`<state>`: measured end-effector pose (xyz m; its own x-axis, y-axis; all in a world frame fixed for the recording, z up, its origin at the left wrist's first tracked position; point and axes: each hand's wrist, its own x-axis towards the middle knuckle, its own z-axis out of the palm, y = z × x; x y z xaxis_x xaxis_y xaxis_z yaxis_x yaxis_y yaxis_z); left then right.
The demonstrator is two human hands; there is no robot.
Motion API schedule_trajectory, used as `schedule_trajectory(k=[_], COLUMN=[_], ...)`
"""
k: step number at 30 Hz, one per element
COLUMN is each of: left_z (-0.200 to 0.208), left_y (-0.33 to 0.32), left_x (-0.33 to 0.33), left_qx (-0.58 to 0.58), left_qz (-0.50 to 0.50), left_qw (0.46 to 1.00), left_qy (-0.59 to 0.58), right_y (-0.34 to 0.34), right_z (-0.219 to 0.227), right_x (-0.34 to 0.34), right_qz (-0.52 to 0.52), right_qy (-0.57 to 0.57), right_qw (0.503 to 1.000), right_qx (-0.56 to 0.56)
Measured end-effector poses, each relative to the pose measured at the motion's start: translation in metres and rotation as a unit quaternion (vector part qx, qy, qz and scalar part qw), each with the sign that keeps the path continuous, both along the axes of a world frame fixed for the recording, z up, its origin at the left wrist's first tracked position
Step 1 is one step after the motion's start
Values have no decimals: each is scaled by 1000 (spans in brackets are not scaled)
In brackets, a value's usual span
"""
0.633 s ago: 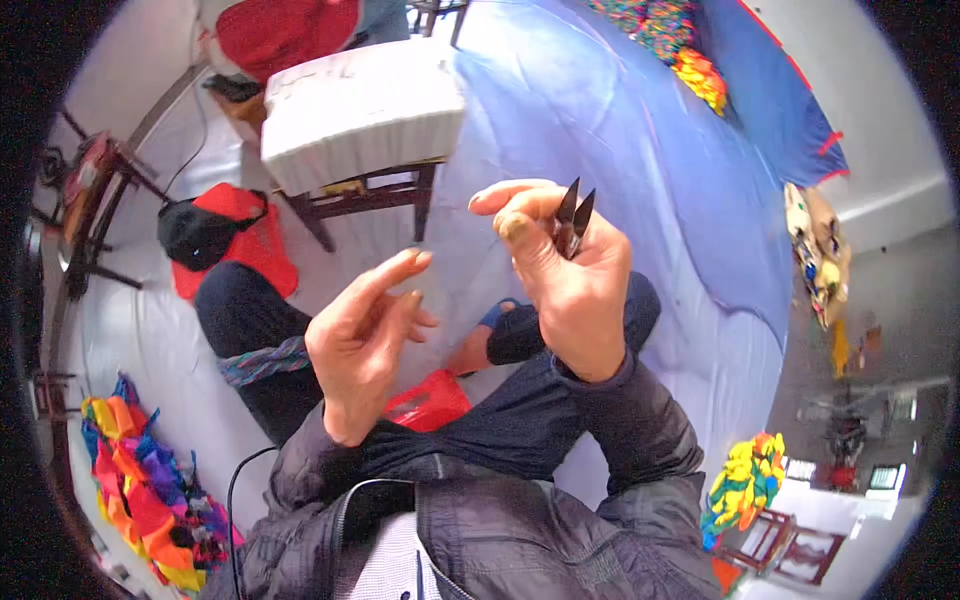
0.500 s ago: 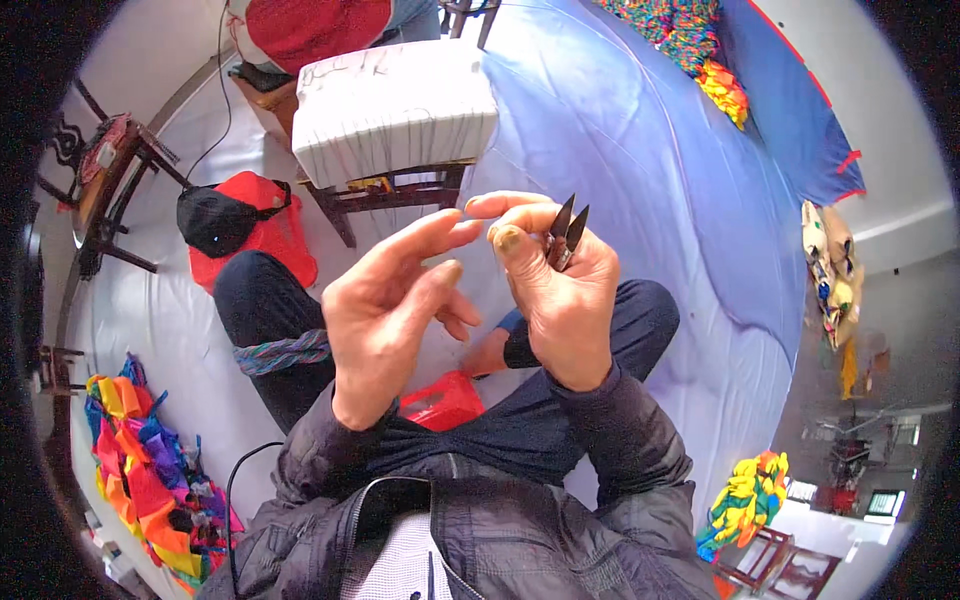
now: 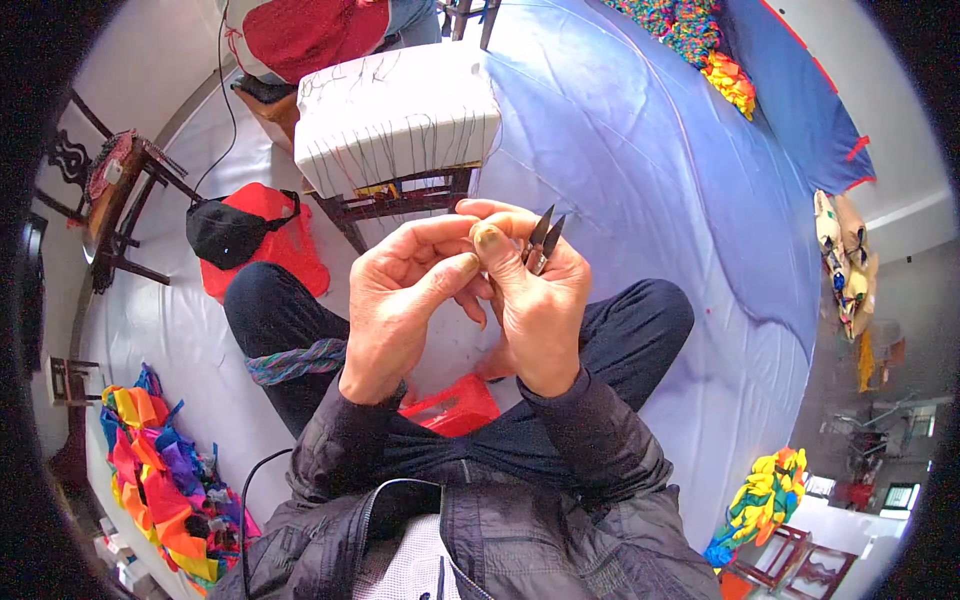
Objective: Assembling small black components onto a thin line or wire using pliers.
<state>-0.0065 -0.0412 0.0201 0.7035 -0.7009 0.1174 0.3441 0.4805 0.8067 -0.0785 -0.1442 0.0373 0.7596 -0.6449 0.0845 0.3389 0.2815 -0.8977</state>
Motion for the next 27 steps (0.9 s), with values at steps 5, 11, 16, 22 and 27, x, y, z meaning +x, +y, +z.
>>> schedule_trajectory(k=[5,11,16,22,27], left_z=[-2,2,1,-3,-2], left_y=[-1,2,8,13,15], left_x=[-3,0,2,4,0], left_qx=[51,128,134,110,127], left_qz=[39,57,44,4,-1], left_qw=[997,990,990,992,990], left_qy=[-39,-33,10,67,63], right_y=[-1,-3,-12,-18,-11], right_z=[-6,-6,-8,-15,-19], right_x=[-2,-6,-11,-25,-32], right_qz=[-11,3,0,-5,-43], right_qy=[21,60,62,62,70], right_qw=[1000,998,998,998,988], right_qx=[-17,1,8,-19,-133])
